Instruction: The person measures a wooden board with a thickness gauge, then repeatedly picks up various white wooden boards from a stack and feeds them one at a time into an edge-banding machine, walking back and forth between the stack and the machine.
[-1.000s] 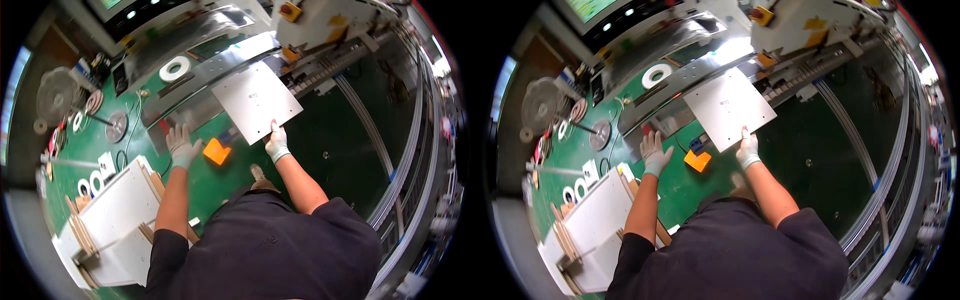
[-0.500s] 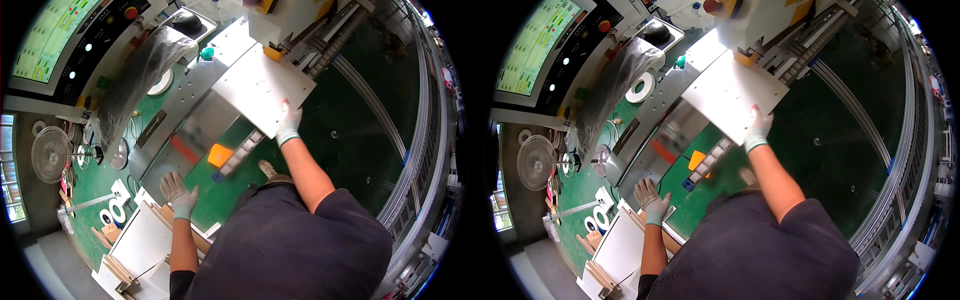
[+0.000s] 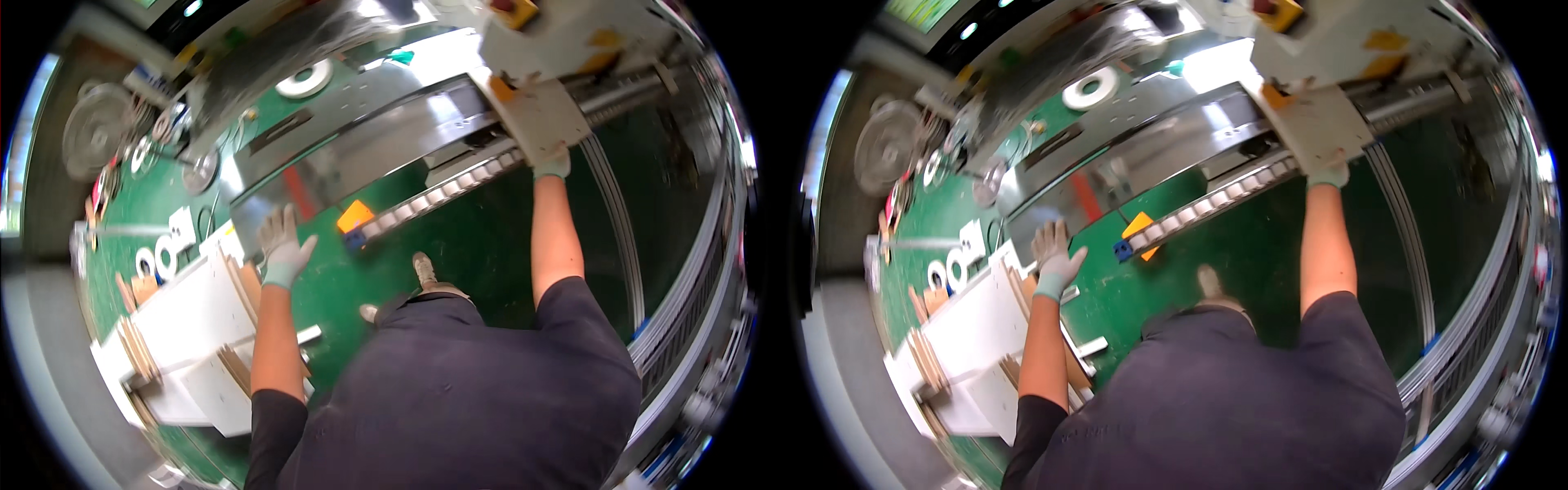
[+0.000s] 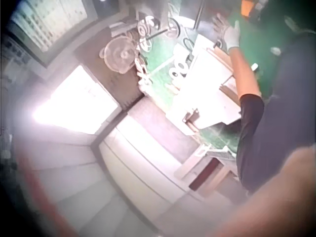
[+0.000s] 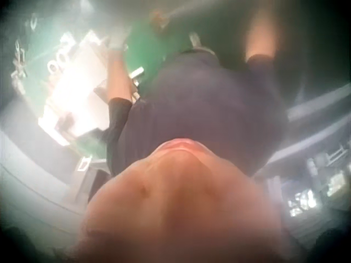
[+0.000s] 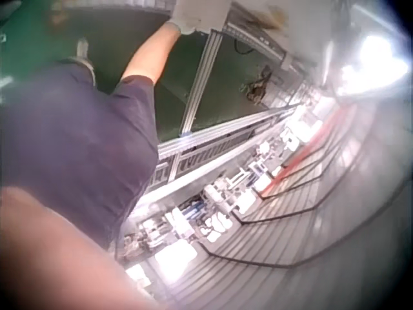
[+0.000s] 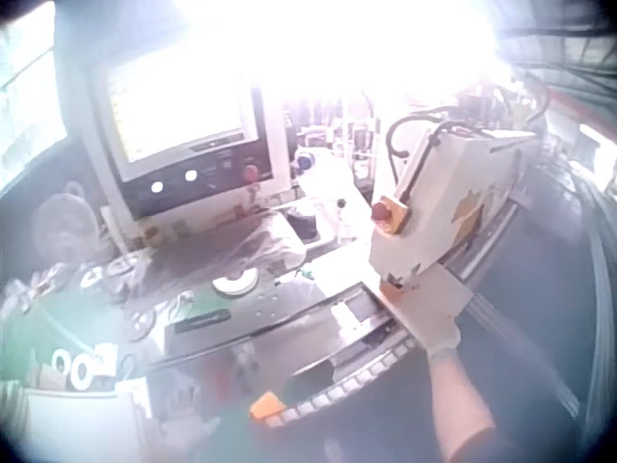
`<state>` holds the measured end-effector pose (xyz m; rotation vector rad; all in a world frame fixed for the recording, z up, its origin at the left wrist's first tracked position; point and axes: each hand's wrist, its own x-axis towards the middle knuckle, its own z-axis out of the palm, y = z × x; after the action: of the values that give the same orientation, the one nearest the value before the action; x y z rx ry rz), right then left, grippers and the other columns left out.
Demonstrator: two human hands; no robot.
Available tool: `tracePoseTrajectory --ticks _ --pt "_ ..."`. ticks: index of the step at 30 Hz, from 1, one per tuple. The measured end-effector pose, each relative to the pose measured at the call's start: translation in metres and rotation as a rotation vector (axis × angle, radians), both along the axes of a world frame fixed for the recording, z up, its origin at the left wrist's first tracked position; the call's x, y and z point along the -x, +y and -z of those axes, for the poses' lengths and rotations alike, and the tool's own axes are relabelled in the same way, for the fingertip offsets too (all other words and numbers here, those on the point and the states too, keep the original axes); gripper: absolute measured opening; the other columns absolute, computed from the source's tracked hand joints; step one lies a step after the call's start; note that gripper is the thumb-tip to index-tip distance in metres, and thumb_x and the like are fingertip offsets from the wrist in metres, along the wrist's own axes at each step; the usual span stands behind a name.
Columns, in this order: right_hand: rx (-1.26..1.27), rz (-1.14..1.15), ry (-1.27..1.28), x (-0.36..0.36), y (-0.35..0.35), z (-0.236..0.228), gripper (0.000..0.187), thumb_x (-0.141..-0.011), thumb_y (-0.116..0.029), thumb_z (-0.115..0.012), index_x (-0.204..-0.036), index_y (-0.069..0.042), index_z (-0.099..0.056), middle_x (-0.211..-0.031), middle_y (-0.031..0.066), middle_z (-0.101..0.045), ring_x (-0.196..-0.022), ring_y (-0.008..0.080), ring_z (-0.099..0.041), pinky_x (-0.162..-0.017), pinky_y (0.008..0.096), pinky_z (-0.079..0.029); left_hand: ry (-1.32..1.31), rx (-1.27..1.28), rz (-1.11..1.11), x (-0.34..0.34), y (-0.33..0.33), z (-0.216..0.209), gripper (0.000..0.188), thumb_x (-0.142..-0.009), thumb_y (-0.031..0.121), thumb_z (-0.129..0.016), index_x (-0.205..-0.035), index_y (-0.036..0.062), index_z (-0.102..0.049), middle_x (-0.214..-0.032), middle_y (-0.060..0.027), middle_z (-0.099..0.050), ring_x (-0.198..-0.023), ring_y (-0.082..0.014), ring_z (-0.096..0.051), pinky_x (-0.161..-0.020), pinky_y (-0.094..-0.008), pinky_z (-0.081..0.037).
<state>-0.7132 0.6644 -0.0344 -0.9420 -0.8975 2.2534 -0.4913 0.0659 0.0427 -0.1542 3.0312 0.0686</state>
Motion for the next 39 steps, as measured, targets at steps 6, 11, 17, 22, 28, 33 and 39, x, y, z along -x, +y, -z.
tracePoseTrajectory --ticks 6,11,17,22,28,33,39 --pt "-0.314 -0.420 -0.185 -0.055 -0.080 0.038 0.046 -0.093 -0.030 -0.061 -0.123 0.005 -0.059 -0.125 0.0108 -0.060 -0.111 0.0235 -0.058 -0.101 0.0383 -0.046 0.194 -0.230 -0.326 -0.136 -0.027 0.001 0.066 -0.088 0.045 -0.060 -0.141 0.0088 -0.047 -0.152 -0.0233 -0.033 -0.142 -0.0415 -0.028 -0.117 -0.0500 -0.022" --pt "-0.258 -0.597 -0.108 -0.170 -0.265 0.013 0.062 -0.099 -0.058 -0.026 -0.116 -0.008 -0.059 -0.128 0.0088 -0.062 -0.119 0.0255 -0.055 -0.105 0.0405 -0.039 0.593 0.187 -1.319 -0.361 -0.106 0.058 0.070 -0.083 0.043 -0.066 -0.136 0.0008 -0.049 -0.145 -0.0306 -0.036 -0.137 -0.0441 -0.032 -0.114 -0.0540 -0.027" --pt "0.033 -1.471 -0.318 -0.280 -0.358 0.026 0.052 -0.098 -0.053 -0.049 -0.122 -0.009 -0.060 -0.117 0.0084 -0.066 -0.108 0.0242 -0.061 -0.091 0.0342 -0.049 1.582 -1.048 -2.007 -0.521 -0.147 0.110 0.033 -0.085 0.029 -0.075 -0.097 -0.0010 -0.066 -0.090 -0.0060 -0.064 -0.083 -0.0179 -0.061 -0.074 -0.0346 -0.052" --pt "-0.428 -2.041 -0.366 -0.358 -0.445 -0.005 0.046 -0.101 -0.038 -0.050 -0.132 -0.003 -0.053 -0.119 0.0118 -0.064 -0.103 0.0216 -0.064 -0.087 0.0315 -0.051 1.390 -0.977 -1.798 -0.534 -0.140 0.124 0.031 -0.084 0.029 -0.077 -0.083 0.0011 -0.063 -0.079 -0.0015 -0.060 -0.069 -0.0116 -0.052 -0.063 -0.0296 -0.044" --pt "-1.156 -2.298 0.626 -0.405 -0.629 -0.023 0.038 -0.094 -0.024 -0.059 -0.121 0.002 -0.061 -0.110 0.0168 -0.069 -0.103 0.0237 -0.065 -0.091 0.0319 -0.049 0.833 -0.391 -1.904 -0.512 -0.118 0.098 0.085 -0.076 0.038 -0.080 -0.137 -0.0078 -0.042 -0.139 -0.0321 -0.042 -0.131 -0.0419 -0.041 -0.111 -0.0446 -0.034" --pt "-1.292 -2.433 0.597 -0.455 -0.789 -0.015 0.076 -0.089 -0.032 -0.067 -0.149 -0.002 -0.031 -0.123 0.0263 -0.058 -0.113 0.0279 -0.060 -0.096 0.0367 -0.047 0.902 -0.581 -1.865 -0.500 -0.112 0.086 0.080 -0.084 0.031 -0.073 -0.146 -0.0012 -0.034 -0.147 -0.0272 -0.038 -0.136 -0.0394 -0.037 -0.113 -0.0430 -0.033" --pt "-0.827 -2.326 0.699 -0.481 -0.795 0.049 0.076 -0.089 -0.030 -0.069 -0.149 -0.003 -0.030 -0.146 0.0203 -0.042 -0.135 0.0302 -0.040 -0.108 0.0398 -0.037 0.904 -0.801 -1.735 -0.496 -0.101 0.066 0.068 -0.089 0.026 -0.067 -0.147 0.0057 -0.039 -0.156 -0.0282 -0.021 -0.144 -0.0387 -0.026 -0.116 -0.0400 -0.027"
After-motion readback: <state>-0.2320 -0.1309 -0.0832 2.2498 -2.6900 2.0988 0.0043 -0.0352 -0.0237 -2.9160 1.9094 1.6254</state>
